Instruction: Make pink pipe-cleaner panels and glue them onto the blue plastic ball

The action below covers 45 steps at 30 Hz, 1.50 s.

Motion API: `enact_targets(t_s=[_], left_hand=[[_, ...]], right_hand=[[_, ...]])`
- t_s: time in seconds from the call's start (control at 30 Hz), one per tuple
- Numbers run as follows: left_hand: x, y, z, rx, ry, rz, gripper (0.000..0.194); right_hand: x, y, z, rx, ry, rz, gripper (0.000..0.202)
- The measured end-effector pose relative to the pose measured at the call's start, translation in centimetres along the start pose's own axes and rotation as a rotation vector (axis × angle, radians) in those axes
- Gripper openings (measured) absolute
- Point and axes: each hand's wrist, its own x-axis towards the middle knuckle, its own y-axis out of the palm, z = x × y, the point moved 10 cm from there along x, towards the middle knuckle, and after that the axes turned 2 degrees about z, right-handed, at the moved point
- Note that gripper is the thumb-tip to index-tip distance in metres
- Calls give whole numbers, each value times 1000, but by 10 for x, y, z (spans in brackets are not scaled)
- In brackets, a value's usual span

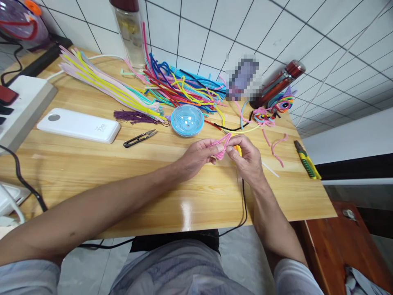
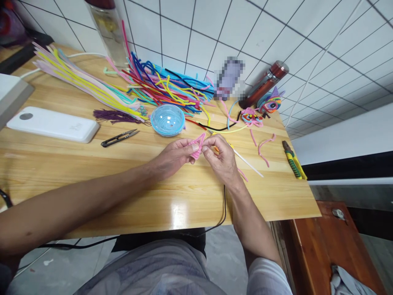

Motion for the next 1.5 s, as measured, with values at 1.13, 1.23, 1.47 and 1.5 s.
enact_targets(t_s=[1.13,1.23,1.47,1.5], left_hand=[[-18,19,-44,581,268,-66,25],[-19,21,-47,672,294,-73,23],[-19,22,-48,838,310,-61,17],[-19,23,-48,853,314,-51,17]], right_hand=[[-11,-11,-14,222,410,54,33],[-9,-11,-9,254,370,51,32],[-10,-7,-12,319,426,121,31],[-11,-7,-12,321,431,134,32]])
